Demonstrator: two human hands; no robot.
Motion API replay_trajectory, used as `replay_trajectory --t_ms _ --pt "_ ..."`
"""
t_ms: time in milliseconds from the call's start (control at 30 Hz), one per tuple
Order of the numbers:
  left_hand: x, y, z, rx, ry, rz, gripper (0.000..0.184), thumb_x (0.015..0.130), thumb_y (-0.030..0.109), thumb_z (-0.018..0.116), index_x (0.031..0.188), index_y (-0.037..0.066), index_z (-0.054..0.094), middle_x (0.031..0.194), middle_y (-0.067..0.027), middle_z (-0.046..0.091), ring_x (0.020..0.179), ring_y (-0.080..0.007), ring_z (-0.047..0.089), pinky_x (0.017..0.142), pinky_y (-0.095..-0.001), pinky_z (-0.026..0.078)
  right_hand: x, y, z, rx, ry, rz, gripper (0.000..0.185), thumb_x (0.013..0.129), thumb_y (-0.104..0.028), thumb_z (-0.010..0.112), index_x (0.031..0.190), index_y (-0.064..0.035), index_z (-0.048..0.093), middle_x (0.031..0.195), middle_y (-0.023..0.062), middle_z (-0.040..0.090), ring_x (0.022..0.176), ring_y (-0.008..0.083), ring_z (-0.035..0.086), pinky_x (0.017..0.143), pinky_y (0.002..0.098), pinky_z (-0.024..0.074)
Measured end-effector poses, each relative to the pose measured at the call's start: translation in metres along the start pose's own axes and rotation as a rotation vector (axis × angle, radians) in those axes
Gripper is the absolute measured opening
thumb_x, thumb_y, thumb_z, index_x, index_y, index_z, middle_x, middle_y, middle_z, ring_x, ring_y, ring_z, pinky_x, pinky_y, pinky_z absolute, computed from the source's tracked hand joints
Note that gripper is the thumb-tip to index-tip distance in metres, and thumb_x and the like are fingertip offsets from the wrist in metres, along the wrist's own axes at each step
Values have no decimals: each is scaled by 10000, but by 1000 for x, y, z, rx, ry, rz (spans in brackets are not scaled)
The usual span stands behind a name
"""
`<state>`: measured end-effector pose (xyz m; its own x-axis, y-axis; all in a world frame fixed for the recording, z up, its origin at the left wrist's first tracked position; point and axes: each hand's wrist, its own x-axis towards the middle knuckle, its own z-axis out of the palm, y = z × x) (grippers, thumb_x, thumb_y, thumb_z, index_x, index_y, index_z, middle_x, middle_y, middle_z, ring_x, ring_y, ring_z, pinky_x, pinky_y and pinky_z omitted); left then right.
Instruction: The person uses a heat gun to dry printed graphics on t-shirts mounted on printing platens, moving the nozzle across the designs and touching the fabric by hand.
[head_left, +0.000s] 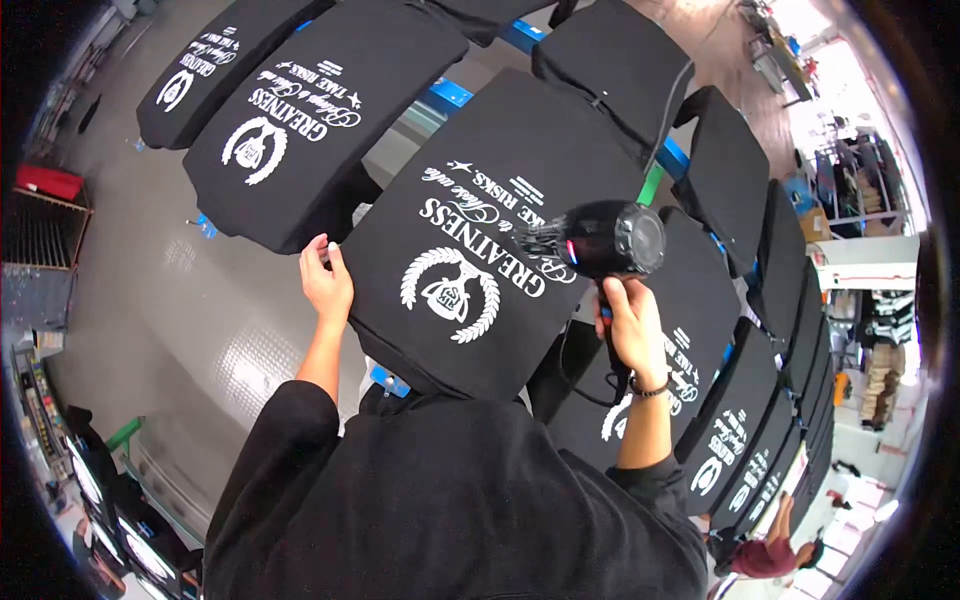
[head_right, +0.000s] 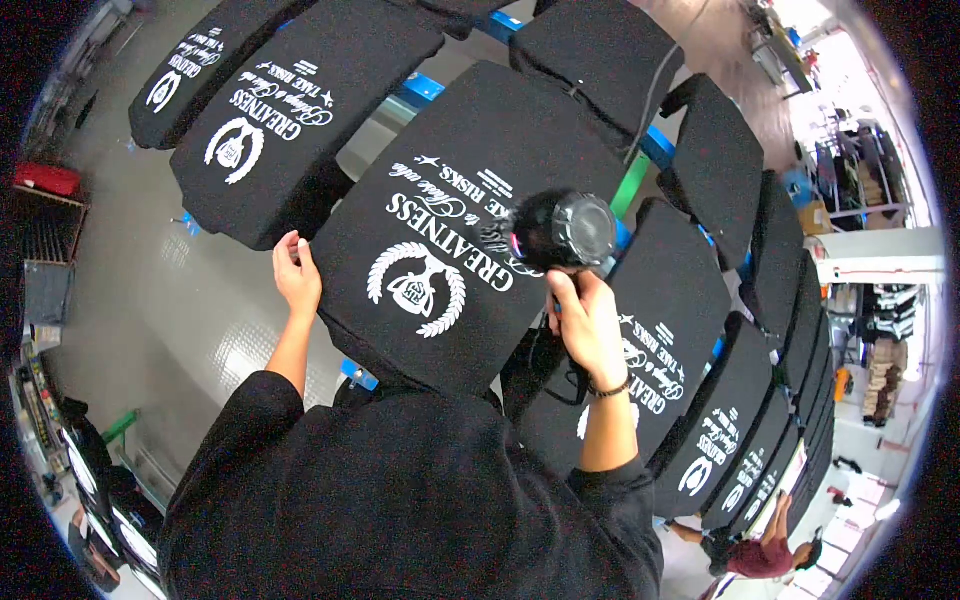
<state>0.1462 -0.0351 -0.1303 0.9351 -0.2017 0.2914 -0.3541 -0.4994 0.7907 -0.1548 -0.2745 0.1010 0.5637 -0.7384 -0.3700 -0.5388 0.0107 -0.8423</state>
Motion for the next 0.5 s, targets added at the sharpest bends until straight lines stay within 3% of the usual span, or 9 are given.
replay_trajectory --t_ms 333,367,500 --pt "1 3 -2 -11 20 -21 279 964 211 593 1176 31 619 1072 -117 646 963 -261 628 862 -383 504 89 -68 60 -213 -122 -248 357 999 -326 601 967 27 639 623 13 583 507 79 542 495 263 440" --pt "1 2 -2 -12 28 0 283 964 211 591 1178 28 617 1072 -121 644 969 -267 625 876 -387 499 97 -72 64 -141 -178 -169 374 997 -343 603 958 27 640 619 14 587 508 80 553 501 261 445" --pt "1 0 -2 10 48 15 267 991 190 570 1193 21 610 1091 -131 638 961 -258 636 879 -371 505 123 -80 74 -167 -204 -210 412 1003 -377 588 931 26 638 628 17 593 521 76 568 501 257 450"
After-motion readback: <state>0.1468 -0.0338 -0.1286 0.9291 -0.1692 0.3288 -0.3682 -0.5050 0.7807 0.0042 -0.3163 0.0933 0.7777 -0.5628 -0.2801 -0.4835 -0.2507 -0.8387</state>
